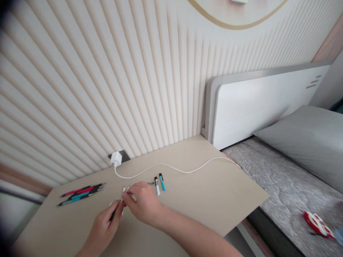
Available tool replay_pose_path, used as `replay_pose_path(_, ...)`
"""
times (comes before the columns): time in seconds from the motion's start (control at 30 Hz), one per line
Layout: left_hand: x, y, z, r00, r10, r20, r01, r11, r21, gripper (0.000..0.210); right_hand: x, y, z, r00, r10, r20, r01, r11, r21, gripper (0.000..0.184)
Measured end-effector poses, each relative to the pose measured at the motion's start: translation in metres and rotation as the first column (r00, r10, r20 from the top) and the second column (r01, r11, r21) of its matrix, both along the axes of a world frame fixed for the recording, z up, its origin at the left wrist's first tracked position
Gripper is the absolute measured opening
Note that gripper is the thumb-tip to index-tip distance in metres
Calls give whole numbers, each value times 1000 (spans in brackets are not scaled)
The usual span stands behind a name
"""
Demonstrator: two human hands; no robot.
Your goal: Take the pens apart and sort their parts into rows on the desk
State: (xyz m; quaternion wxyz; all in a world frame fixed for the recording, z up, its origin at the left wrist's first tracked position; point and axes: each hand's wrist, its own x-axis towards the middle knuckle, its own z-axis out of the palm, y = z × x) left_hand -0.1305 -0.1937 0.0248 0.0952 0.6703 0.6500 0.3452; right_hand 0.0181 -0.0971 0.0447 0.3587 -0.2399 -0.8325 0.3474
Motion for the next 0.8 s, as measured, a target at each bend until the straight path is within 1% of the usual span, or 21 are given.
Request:
replay_pose_path(0.1, -14, -12, -6, 999, 20, -30, -20, 1000, -12, 25, -15, -8, -4, 1000, 6, 13, -6, 1000, 18, 24)
replay_pose_path(0.2, -27, -20, -14, 992, 36, -123, -33, 999, 23, 25, -27, -17, -14, 1000, 5, -22, -5, 1000, -3, 22)
replay_pose_path(0.33, -37, -26, -23, 970, 41, -238, -25, 997, 68, 25, -28, -23, -27, 999, -13, -46, 11, 999, -39, 23)
replay_pose_path(0.53, -33, -30, -27, 970, 97, -224, -79, 993, 89, 26, -16, -24, -35, 999, -51, -18, 50, 998, -41, 19)
replay_pose_path(0.63, -29, -32, -26, 973, 85, -214, -71, 995, 70, 27, -14, -27, -40, 997, -54, -51, 48, 993, -112, 20)
replay_pose_path(0.8, -21, -37, -21, 973, 51, -223, -46, 999, 29, 25, -17, -36, -46, 995, -27, -94, 4, 973, -230, 23)
